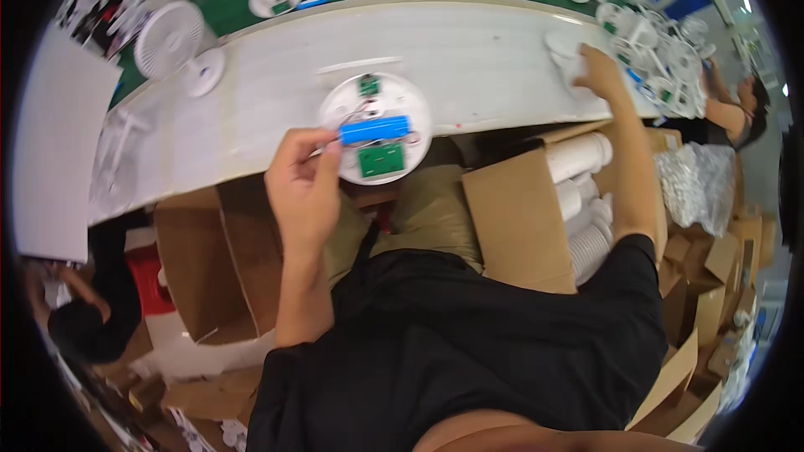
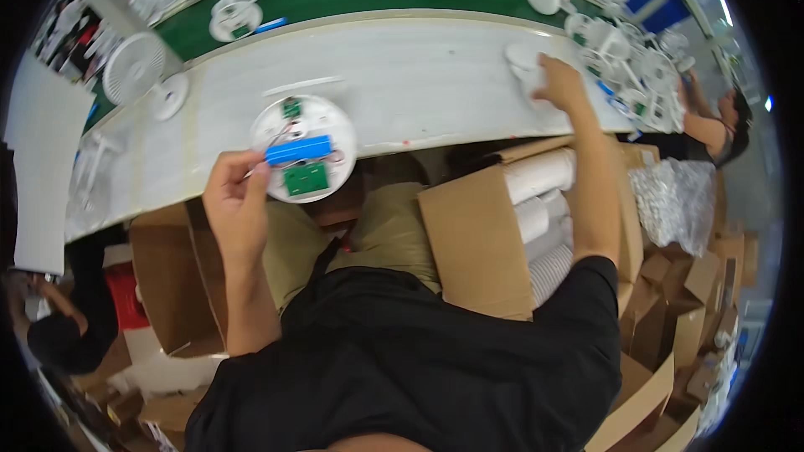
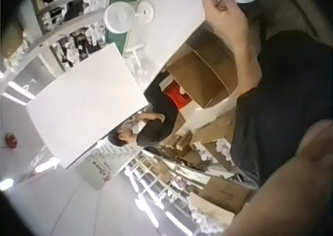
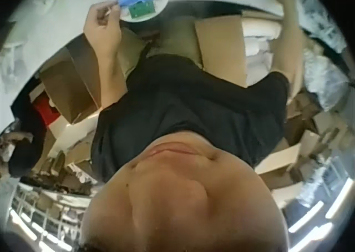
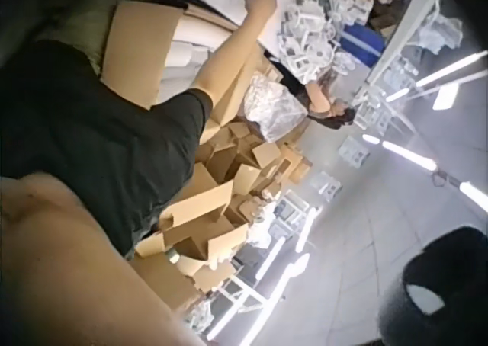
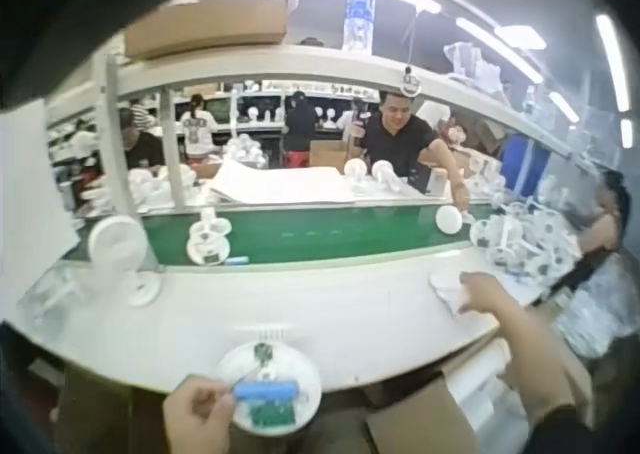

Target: Assemble small portable electric fans on a production line, including installing batteries and circuit boards.

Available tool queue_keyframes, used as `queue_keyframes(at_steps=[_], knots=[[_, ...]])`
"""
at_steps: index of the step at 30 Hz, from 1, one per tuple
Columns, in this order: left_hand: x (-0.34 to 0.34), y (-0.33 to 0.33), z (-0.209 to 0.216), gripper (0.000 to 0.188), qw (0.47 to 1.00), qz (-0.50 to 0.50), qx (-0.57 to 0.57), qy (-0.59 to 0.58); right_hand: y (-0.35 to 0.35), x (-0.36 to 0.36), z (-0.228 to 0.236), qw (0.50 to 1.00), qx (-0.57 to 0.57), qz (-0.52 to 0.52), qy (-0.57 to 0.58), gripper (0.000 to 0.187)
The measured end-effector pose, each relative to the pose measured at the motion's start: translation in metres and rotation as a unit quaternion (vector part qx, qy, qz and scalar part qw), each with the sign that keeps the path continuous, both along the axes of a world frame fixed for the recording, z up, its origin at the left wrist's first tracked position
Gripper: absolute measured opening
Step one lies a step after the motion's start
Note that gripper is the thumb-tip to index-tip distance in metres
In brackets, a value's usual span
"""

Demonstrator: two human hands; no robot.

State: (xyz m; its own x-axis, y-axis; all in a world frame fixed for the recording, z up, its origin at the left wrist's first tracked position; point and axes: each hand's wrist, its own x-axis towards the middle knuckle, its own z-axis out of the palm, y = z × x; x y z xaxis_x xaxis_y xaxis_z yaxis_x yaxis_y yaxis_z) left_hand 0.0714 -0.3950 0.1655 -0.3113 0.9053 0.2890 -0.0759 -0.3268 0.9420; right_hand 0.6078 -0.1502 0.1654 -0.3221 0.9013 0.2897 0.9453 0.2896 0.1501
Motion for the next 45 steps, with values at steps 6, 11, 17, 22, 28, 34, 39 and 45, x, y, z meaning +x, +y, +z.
queue_keyframes(at_steps=[6,11,17,22,28,34,39,45], knots=[[0.016,0.011,0.010,0.019,0.999,-0.020,0.014,-0.023,-0.091,-0.101,0.111,0.915,-0.149,0.011,0.374,0.044],[0.017,0.010,0.036,0.031,0.998,0.049,-0.004,-0.043,-0.181,-0.278,0.075,0.634,-0.144,0.249,0.718,0.044],[0.029,-0.004,0.035,0.040,0.997,0.080,-0.019,-0.005,-0.204,-0.354,0.072,0.582,-0.177,0.221,0.762,0.043],[0.036,-0.016,0.037,0.041,0.996,0.082,-0.037,0.000,-0.205,-0.356,0.066,0.644,-0.135,0.237,0.715,0.040],[0.032,-0.032,0.031,0.041,0.999,0.029,-0.019,-0.029,-0.219,-0.349,0.074,0.664,-0.180,0.177,0.704,0.040],[0.051,-0.042,0.046,0.043,0.998,0.003,-0.061,-0.025,-0.218,-0.337,0.077,0.679,-0.208,0.144,0.690,0.039],[0.034,-0.028,0.033,0.043,0.994,-0.031,-0.102,-0.032,-0.197,-0.350,0.052,0.718,-0.206,0.156,0.646,0.039],[0.012,-0.002,0.008,0.042,0.989,-0.063,-0.136,0.015,-0.186,-0.364,0.014,0.686,-0.204,0.186,0.673,0.040]])
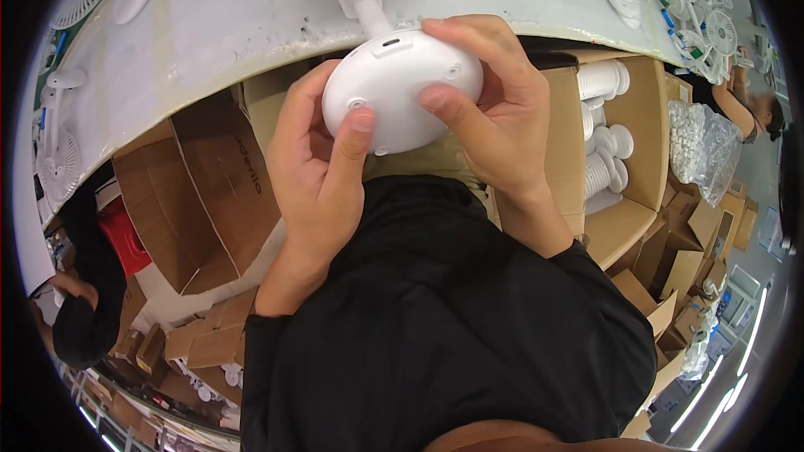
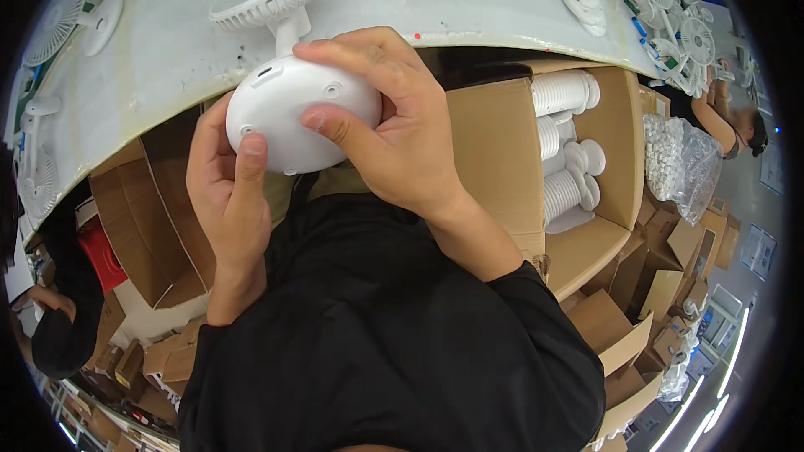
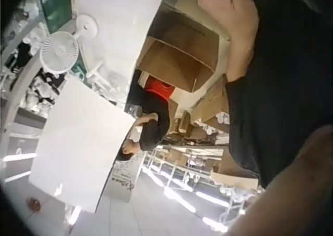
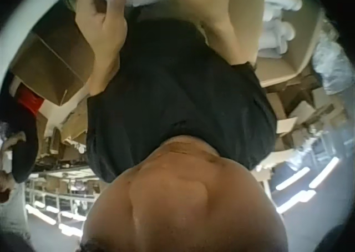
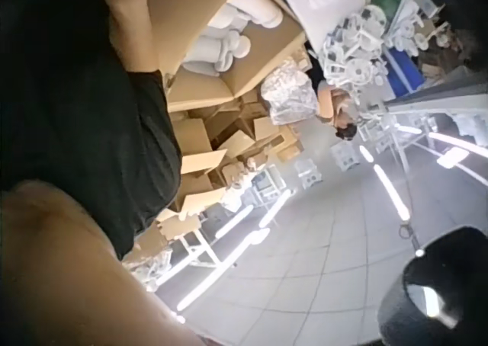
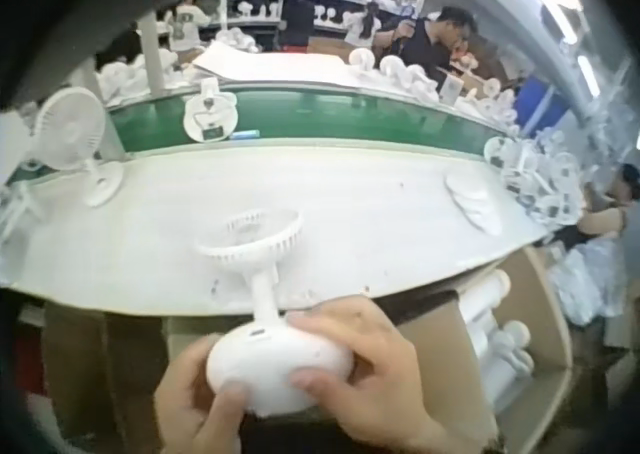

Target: Assemble small portable electric fans on a production line, including installing batteries and circuit boards.

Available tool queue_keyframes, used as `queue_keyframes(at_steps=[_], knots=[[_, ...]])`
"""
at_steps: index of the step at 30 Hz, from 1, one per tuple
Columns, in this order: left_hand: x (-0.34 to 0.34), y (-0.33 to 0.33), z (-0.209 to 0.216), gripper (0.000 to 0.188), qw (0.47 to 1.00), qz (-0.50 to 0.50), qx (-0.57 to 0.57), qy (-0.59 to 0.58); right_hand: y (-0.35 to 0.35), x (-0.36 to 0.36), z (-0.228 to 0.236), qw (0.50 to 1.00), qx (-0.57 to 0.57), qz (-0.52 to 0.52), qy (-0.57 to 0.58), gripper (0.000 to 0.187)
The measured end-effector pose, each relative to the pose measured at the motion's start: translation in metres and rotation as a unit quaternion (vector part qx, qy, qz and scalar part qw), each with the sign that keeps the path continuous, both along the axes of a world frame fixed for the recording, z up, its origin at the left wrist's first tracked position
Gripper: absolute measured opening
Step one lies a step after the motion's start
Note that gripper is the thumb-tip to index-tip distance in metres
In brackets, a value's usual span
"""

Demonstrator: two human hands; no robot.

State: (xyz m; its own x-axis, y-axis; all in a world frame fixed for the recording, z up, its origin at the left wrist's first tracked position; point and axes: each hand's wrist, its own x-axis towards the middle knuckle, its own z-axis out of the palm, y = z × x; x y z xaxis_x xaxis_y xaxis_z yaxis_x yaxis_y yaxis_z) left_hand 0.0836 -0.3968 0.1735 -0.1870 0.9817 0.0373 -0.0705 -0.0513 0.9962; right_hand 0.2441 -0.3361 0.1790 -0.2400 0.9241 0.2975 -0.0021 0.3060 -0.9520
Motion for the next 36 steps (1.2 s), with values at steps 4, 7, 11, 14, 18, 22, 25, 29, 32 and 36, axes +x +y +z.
queue_keyframes(at_steps=[4,7,11,14,18,22,25,29,32,36], knots=[[0.006,0.010,-0.009,0.042,1.000,0.009,0.022,0.001,0.012,0.008,-0.008,1.000,0.027,0.009,-0.003,0.041],[0.006,0.012,-0.014,0.043,1.000,-0.001,0.024,0.014,0.014,0.010,-0.019,0.999,0.035,0.008,0.004,0.040],[0.002,0.010,-0.024,0.045,0.998,-0.033,0.016,0.049,0.007,0.009,-0.034,0.999,0.037,0.004,0.029,0.038],[0.007,0.010,-0.035,0.049,0.996,-0.025,0.059,0.055,0.001,0.007,-0.038,0.998,0.017,0.011,0.063,0.036],[0.015,0.015,-0.024,0.051,0.997,-0.022,0.053,0.044,0.006,0.004,-0.035,0.993,0.004,0.019,0.120,0.036],[0.018,0.020,-0.014,0.052,0.999,-0.015,0.039,0.035,0.013,0.006,-0.029,0.988,0.004,0.028,0.150,0.036],[0.019,0.022,-0.013,0.052,0.997,0.006,0.055,0.046,0.016,0.010,-0.023,0.993,0.017,0.037,0.107,0.035],[0.018,0.017,-0.014,0.051,0.999,0.011,0.037,0.034,0.012,0.011,-0.019,0.996,0.008,0.039,0.073,0.035],[0.015,0.012,-0.018,0.051,0.999,0.010,0.024,0.018,0.010,0.015,-0.019,0.998,0.010,0.057,0.036,0.036],[0.010,0.008,-0.024,0.048,1.000,0.002,0.004,-0.016,0.008,0.017,-0.023,0.993,0.027,0.104,-0.045,0.038]])
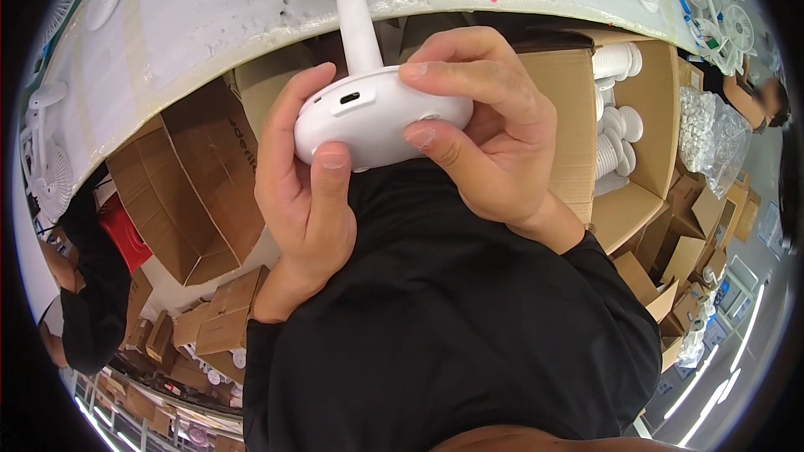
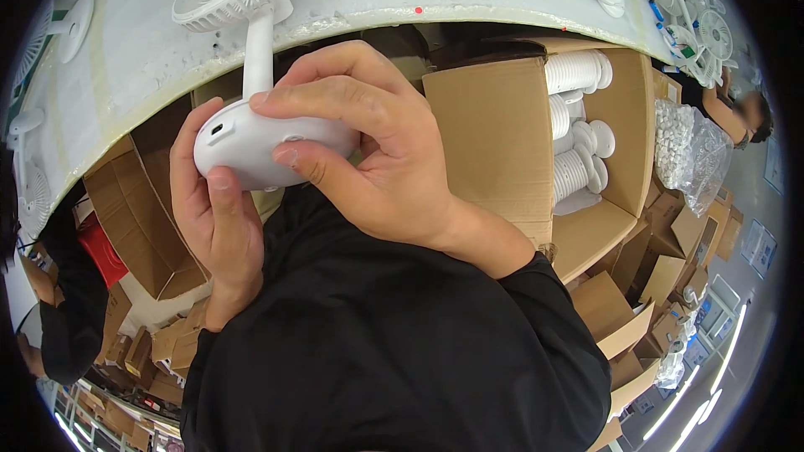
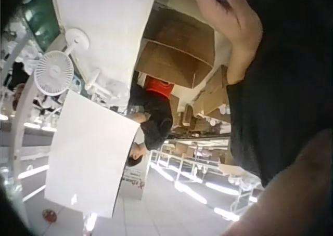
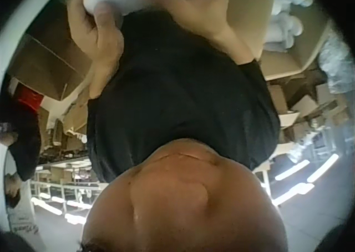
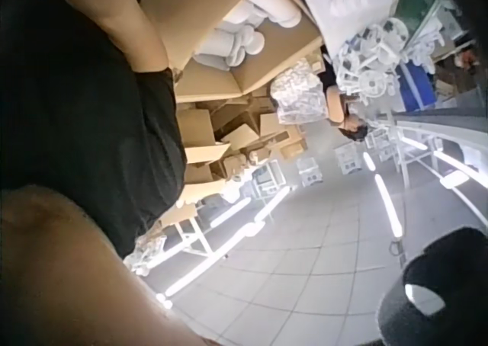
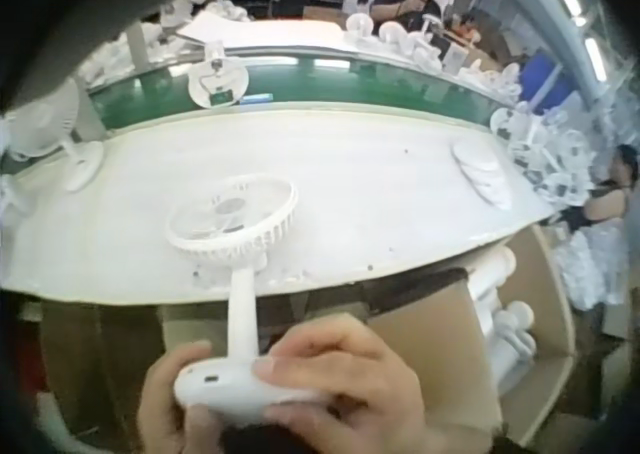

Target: Assemble small portable electric fans on a production line, including installing batteries and circuit boards.

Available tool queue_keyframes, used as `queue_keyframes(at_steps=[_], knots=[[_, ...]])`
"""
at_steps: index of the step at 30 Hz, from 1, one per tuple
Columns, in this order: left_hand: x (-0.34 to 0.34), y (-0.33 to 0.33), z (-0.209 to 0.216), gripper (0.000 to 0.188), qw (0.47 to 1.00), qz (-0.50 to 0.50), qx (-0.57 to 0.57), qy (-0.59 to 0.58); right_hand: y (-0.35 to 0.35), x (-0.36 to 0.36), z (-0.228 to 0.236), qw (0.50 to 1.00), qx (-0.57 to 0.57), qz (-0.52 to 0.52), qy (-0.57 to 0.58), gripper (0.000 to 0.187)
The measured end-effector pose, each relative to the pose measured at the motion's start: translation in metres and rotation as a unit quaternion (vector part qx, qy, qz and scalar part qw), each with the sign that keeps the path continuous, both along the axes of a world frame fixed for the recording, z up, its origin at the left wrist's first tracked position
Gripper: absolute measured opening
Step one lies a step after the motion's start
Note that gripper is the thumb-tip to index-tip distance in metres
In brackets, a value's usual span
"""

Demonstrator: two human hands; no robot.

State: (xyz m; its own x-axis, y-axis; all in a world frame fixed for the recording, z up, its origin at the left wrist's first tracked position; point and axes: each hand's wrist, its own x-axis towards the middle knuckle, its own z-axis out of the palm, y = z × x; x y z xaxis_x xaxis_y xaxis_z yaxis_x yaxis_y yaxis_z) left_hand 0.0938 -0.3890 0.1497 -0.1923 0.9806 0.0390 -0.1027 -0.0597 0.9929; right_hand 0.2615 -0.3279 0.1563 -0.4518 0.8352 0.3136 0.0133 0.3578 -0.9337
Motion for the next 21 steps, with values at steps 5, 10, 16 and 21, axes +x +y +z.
queue_keyframes(at_steps=[5,10,16,21], knots=[[-0.003,0.002,-0.003,0.045,0.998,-0.010,0.010,0.054,-0.007,-0.010,-0.010,0.992,-0.029,-0.069,0.099,0.034],[-0.004,0.004,-0.001,0.043,0.999,0.003,0.022,0.044,-0.006,-0.014,-0.010,0.984,-0.051,-0.065,0.156,0.034],[-0.006,0.001,0.002,0.041,0.999,0.018,0.013,0.046,-0.005,-0.009,-0.006,0.997,-0.016,-0.032,0.062,0.038],[-0.007,0.000,0.001,0.040,0.997,0.011,0.015,0.071,-0.002,-0.014,0.003,0.998,-0.017,-0.051,0.038,0.035]])
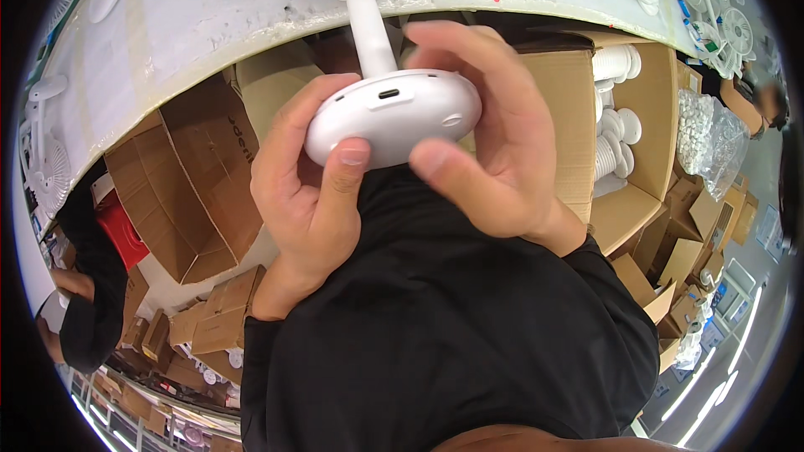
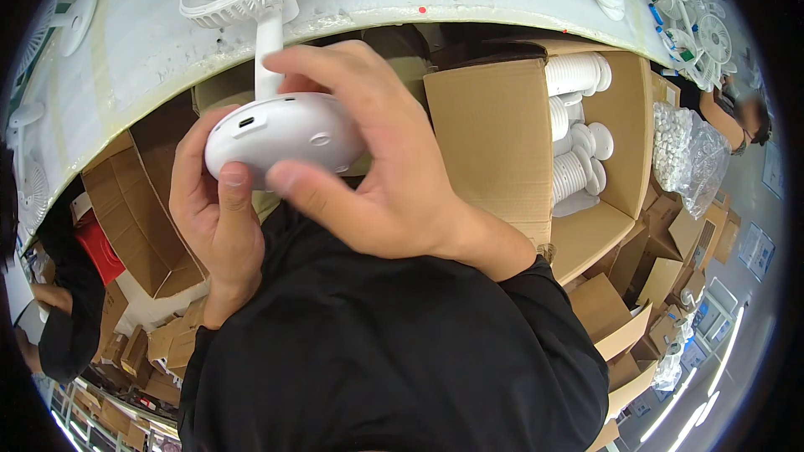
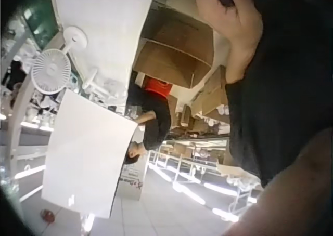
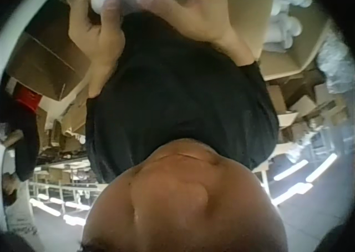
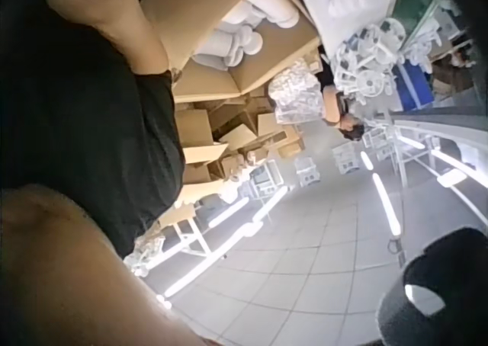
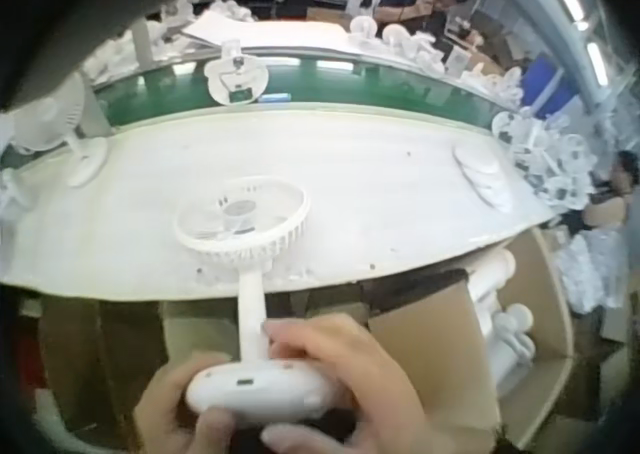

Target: Assemble small portable electric fans on a production line, including installing batteries and circuit boards.

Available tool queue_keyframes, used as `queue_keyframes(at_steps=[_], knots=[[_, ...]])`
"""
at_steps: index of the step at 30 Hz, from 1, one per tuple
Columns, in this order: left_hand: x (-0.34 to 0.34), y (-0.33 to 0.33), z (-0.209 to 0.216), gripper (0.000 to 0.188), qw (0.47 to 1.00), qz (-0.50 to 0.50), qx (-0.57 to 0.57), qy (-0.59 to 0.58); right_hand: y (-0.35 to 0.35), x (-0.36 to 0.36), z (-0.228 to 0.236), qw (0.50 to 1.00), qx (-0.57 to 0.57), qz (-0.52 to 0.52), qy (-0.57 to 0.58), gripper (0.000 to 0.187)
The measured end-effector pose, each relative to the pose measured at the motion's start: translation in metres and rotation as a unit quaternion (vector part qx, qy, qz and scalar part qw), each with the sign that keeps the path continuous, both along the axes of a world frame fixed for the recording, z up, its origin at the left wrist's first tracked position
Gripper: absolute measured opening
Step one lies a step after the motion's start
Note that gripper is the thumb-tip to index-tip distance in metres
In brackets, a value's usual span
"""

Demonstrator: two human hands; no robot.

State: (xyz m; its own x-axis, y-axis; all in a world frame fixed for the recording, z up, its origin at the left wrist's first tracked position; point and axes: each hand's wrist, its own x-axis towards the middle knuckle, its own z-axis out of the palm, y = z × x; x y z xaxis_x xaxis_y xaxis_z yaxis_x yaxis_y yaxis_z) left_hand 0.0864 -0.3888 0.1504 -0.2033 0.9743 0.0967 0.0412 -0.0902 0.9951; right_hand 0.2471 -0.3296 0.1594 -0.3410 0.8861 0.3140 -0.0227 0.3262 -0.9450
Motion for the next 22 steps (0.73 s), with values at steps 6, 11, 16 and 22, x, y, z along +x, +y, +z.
queue_keyframes(at_steps=[6,11,16,22], knots=[[-0.004,-0.002,-0.004,0.037,0.995,-0.026,0.021,0.090,0.006,0.004,0.009,0.994,-0.011,0.044,-0.099,0.030],[-0.008,0.006,-0.005,0.034,0.988,-0.049,0.126,0.077,0.010,0.005,0.016,0.993,0.095,0.047,-0.050,0.028],[-0.002,0.009,0.017,0.037,0.965,0.024,0.190,-0.180,-0.001,-0.010,0.042,0.968,0.246,0.040,-0.005,0.031],[-0.077,0.033,0.017,0.061,0.864,-0.193,0.326,-0.330,-0.043,-0.039,0.062,0.998,0.049,0.044,0.010,0.043]])
